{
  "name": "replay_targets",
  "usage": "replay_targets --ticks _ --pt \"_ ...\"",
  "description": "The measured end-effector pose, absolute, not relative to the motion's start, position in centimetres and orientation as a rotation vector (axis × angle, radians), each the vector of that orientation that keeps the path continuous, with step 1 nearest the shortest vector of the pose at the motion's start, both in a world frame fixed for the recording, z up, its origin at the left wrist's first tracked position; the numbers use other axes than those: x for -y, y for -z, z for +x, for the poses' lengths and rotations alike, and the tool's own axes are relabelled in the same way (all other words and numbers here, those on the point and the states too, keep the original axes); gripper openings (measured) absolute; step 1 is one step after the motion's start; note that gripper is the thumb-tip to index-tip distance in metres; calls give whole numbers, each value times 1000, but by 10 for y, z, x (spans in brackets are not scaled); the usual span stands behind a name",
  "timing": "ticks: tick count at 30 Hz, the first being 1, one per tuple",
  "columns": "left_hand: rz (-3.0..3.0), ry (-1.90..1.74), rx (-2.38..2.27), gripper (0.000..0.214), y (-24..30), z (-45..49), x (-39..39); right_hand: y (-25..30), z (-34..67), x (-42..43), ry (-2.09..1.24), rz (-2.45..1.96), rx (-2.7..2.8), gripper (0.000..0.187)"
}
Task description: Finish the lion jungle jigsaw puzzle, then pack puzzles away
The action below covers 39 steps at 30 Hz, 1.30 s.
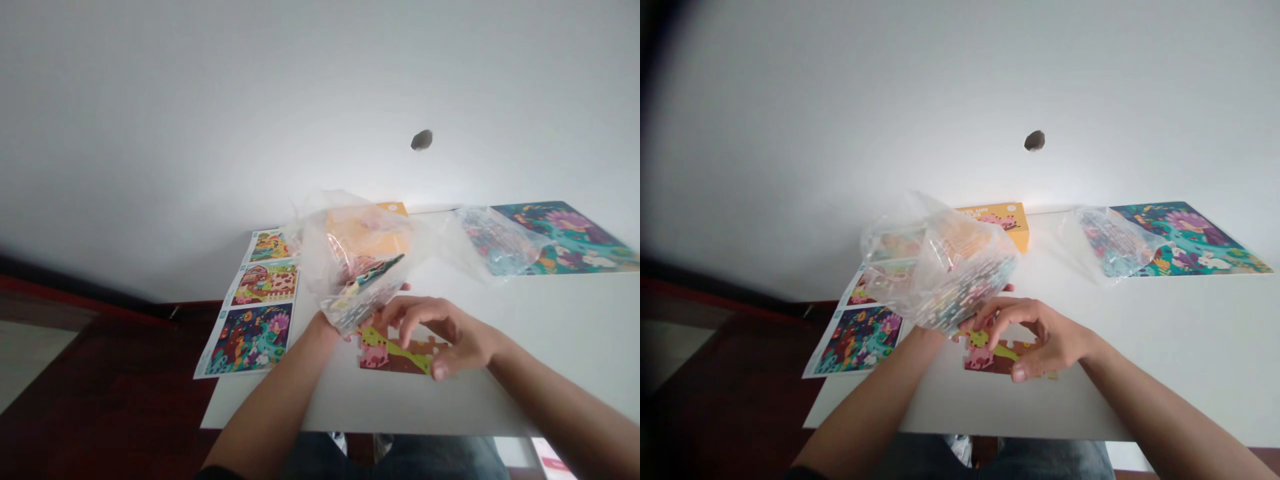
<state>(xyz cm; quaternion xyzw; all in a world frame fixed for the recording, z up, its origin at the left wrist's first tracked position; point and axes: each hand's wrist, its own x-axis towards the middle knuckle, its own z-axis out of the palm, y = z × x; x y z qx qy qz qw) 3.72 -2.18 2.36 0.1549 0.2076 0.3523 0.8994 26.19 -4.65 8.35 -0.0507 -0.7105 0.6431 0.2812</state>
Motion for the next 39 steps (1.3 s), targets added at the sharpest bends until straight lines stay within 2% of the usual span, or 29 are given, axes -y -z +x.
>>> replay_targets --ticks 2,5,8,11,14,19,23,26,31,35,37,39 --pt "343 -641 -379 74 -24 25 18 -85 261 47 -1426 -319 2170 44" --pt "354 -690 -310 68 -24 15 12 -85 256 51 -1025 -496 2432 48" --pt "328 -789 -331 63 -24 14 7 -85 253 57 -788 -685 2525 48" --pt "295 -858 -358 64 -24 14 5 -79 258 64 -642 -1003 2656 62" --pt "293 -956 -373 64 -24 10 3 -68 266 65 -614 -1196 2815 70" --pt "278 -1031 -386 58 -23 3 1 -58 273 54 -561 -1336 2757 35" --pt "250 -1040 -406 57 -21 5 1 -59 275 46 -522 -1348 2684 34" --pt "237 -1043 -406 57 -18 6 1 -59 278 42 -620 -1323 2646 32" --pt "246 -1007 -377 55 -13 8 0 -59 283 31 -979 -1327 2544 20" --pt "250 -979 -386 54 -11 8 -2 -61 284 26 -972 -1193 2501 8" --pt "261 -986 -391 52 -10 9 -2 -60 279 29 -854 -1116 2495 22" --pt "272 -1000 -388 53 -11 9 -1 -57 269 35 -744 -1033 2514 50"
